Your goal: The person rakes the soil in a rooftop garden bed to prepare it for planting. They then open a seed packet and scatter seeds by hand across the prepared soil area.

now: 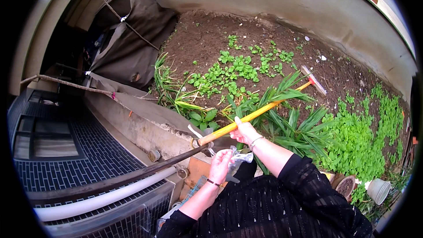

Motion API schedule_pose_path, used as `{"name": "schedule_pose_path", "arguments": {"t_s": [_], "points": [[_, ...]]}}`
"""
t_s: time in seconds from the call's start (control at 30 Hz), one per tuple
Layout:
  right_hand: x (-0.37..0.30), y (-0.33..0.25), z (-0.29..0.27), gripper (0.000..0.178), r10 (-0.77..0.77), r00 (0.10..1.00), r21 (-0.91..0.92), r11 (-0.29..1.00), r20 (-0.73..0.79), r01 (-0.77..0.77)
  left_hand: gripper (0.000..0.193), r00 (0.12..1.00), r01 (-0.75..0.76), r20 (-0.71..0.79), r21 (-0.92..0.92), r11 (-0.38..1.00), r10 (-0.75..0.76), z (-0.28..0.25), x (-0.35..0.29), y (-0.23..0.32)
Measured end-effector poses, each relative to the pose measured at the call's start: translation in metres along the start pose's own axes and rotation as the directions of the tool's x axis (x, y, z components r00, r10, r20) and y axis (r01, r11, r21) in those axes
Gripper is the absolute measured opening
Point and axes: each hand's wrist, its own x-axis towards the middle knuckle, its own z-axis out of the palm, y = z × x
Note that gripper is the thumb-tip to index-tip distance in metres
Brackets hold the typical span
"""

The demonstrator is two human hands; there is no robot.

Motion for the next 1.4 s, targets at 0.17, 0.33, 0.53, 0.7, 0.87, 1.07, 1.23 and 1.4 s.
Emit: {"name": "schedule_pose_path", "arguments": {"t_s": [0.17, 0.33, 0.53, 0.7, 0.87, 1.07, 1.23, 1.4], "points": [[-0.027, -0.003, -0.033, 0.045, -0.198, 0.975, -0.108, 0.977, -0.106, 0.186, 0.020, 0.982, 0.185, 0.111, -0.388, 0.903, -0.154, 0.009, -0.010, 0.026], [-0.138, -0.008, -0.066, 0.017, -0.612, 0.780, -0.310, 0.723, 0.127, 0.618, 0.026, 0.941, 0.258, 0.330, -0.536, 0.804, -0.082, 0.032, -0.018, 0.049], [-0.244, 0.000, -0.065, 0.032, -0.773, 0.508, -0.597, 0.213, 0.381, 0.773, 0.032, 0.901, 0.047, 0.422, -0.323, 0.945, 0.100, 0.093, -0.034, 0.051], [-0.264, 0.012, -0.098, 0.019, -0.813, 0.553, -0.579, 0.366, 0.183, 0.729, 0.033, 0.852, -0.290, 0.452, -0.010, 0.957, 0.263, 0.146, -0.051, 0.048], [-0.295, 0.018, -0.125, 0.008, -0.936, 0.327, -0.678, 0.156, 0.131, 0.718, 0.038, 0.767, -0.326, 0.547, -0.118, 0.938, 0.335, 0.169, -0.057, 0.043], [-0.321, 0.020, -0.139, 0.006, -0.960, 0.221, -0.720, 0.029, 0.175, 0.694, 0.019, 0.802, -0.490, 0.449, 0.118, 0.864, 0.393, 0.194, -0.064, 0.040], [-0.323, 0.019, -0.157, 0.005, -0.937, 0.350, -0.652, 0.259, 0.010, 0.713, 0.005, 0.731, -0.565, 0.470, 0.010, 0.825, 0.494, 0.202, -0.059, 0.047], [-0.323, 0.010, -0.191, 0.008, -0.867, 0.456, -0.085, 0.479, -0.203, 0.873, 0.015, 0.738, -0.438, 0.626, 0.161, 0.884, 0.252, 0.203, -0.067, 0.072]]}}
